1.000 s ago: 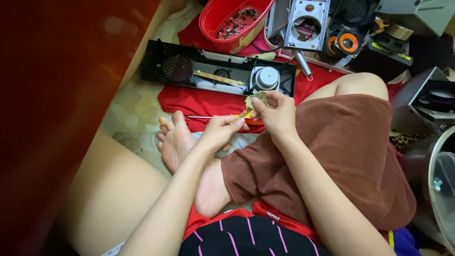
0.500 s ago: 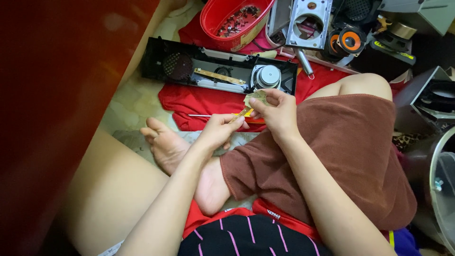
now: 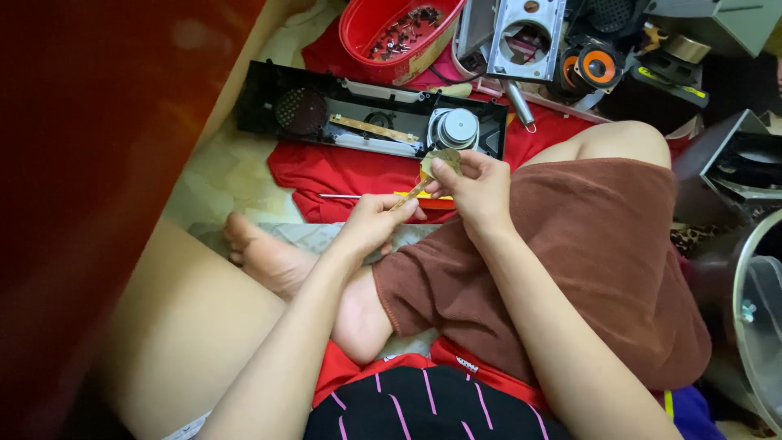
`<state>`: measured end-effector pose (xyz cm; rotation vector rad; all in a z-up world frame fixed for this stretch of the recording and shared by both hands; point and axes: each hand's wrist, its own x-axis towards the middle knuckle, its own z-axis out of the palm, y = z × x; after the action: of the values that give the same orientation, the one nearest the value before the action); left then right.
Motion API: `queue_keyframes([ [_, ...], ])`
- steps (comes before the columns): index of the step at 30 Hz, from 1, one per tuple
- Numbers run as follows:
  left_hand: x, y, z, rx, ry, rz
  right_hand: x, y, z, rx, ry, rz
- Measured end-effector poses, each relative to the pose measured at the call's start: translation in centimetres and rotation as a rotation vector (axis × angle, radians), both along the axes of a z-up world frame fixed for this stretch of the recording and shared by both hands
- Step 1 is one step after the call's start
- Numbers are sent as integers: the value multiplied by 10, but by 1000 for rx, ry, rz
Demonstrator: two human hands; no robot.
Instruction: The person sits on the floor and sands a round electronic component with a piece of sandpaper, rubbing it repeatedly. They then pick through small screws and parts in a red plastic bowl, handling the items one at a time.
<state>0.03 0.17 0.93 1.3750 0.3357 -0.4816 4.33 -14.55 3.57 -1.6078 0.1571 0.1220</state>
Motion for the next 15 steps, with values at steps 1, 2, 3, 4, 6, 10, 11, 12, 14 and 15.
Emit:
queue_keyframes([
  [1,0,1,3,-1,-2,-5,-2,4,3,-1,-2,-5],
  [2,1,2,5,-10,13,2,-4,7,6,38,-20,12],
  [3,2,1,7,-23,29,-1,-6,9,8,74,-39,18],
  [4,3,1,5,-27,28,-17,-8,8,5,69,-41,2],
  [6,7,2,4,-36,50,-38,-9,8,3,-8,-95,43],
  [10,5,6,34,-50,118,-113,-4,6,-3,68,-88,-70],
  [11,6,7,36,-57,131,-133,-4,5,-5,104,-81,-84],
  [12,6,8,38,-63,144,-152,-4,5,-7,141,-74,-99],
  [14,8,7,33,-71,145,-171,-4,3,-6,137,-73,-110],
  [15,8,9,31,-78,145,-176,-3,5,-5,135,-72,-108],
])
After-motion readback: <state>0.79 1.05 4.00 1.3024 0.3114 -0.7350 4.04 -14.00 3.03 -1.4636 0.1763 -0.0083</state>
